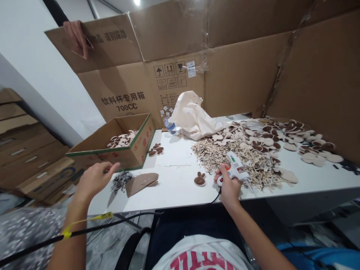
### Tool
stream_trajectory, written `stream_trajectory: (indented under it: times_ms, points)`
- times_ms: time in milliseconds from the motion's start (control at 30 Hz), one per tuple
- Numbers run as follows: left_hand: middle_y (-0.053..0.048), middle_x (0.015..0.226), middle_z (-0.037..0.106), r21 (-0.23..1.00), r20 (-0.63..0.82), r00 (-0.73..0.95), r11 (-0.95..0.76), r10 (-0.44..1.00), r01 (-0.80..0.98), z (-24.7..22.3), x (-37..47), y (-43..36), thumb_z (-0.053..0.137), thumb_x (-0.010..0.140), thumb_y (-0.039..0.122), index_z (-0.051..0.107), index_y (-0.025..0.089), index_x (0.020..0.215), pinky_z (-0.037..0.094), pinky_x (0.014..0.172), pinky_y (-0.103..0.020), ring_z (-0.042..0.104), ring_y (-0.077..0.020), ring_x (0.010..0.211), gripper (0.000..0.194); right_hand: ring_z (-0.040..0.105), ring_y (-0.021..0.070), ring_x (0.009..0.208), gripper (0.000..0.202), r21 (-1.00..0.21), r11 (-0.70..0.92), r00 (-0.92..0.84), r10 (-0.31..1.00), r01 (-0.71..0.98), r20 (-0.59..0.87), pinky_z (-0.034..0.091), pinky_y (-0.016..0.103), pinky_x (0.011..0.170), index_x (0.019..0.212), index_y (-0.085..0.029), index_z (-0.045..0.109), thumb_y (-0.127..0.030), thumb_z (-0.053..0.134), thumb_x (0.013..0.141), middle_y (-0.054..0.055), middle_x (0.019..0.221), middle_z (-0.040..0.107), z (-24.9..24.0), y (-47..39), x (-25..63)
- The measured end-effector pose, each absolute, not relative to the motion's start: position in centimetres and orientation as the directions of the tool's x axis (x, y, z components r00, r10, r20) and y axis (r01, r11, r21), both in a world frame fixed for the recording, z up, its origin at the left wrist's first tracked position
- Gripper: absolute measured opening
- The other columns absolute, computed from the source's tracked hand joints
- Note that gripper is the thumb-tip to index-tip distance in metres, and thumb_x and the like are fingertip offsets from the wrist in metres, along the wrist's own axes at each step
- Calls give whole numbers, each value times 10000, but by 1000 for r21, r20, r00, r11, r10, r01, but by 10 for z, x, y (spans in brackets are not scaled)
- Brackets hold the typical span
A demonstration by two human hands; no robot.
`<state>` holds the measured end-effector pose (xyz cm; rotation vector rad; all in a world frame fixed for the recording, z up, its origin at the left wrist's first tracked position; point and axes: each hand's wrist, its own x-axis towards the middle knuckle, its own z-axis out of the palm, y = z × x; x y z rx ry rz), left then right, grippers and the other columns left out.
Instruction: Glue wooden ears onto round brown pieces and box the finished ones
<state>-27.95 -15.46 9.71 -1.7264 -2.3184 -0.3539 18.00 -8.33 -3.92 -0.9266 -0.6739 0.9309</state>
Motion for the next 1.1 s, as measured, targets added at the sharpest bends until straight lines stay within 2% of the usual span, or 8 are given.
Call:
stream_trajectory:
  times_ms: [100,200,300,467,600,733,900,1100]
  points:
    - [-33,810,684,38,503,-198,207,841,978,99,-255,-150,523,1023,518,692,218,774,387,657,-273,614,-205,778,424,553,118,459,361,-884,278,450,888,-375,89,452,252,489,892,-218,628,-507,842,866,-55,670,617,-39,-83,179]
    - [-32,1012,713,190,619,-35,-106,785,976,93,-211,-138,641,981,448,692,216,1018,472,757,-288,611,-177,801,241,552,115,458,372,-885,277,434,896,-374,97,455,251,483,900,-213,638,-533,827,876,-51,680,620,-37,-83,178]
    - [-21,922,702,322,584,77,-318,808,892,82,-150,-120,620,1026,394,681,215,1021,475,734,-293,593,-163,749,188,558,116,463,399,-896,263,410,906,-357,102,445,248,473,875,-207,636,-570,802,893,-40,677,625,-35,-84,179]
    - [-42,981,735,430,490,412,-624,768,653,72,-53,-78,573,1065,327,692,216,1044,491,738,-298,636,-159,812,164,565,114,467,394,-898,256,373,921,-358,114,447,243,484,886,-204,646,-567,800,897,-36,678,635,-33,-86,179]
    - [-70,1081,758,589,426,484,-641,764,493,65,-5,-43,584,1057,347,721,216,1085,510,707,-287,674,-172,887,191,556,113,451,379,-896,236,359,929,-375,94,451,240,476,892,-204,654,-546,819,879,-37,666,636,-30,-84,178]
    - [-77,1084,763,653,416,545,-656,728,378,49,18,-23,666,1002,347,740,207,1101,525,700,-281,676,-173,877,187,555,113,448,395,-890,221,351,933,-399,74,451,236,460,870,-203,653,-557,828,867,-25,679,648,-31,-83,177]
    - [-90,1041,748,584,586,477,-749,655,312,26,28,-27,696,959,279,761,211,1063,550,723,-315,681,-203,916,140,561,127,438,410,-888,193,353,935,-418,38,429,238,421,895,-201,670,-568,844,843,-30,666,638,-33,-81,176]
    - [-114,1102,781,518,587,533,-789,609,330,18,30,-30,687,966,311,796,251,1130,604,814,-389,725,-254,1005,206,568,140,449,433,-910,200,364,930,-362,60,465,252,448,823,-193,683,-601,826,849,-15,614,639,-33,-80,175]
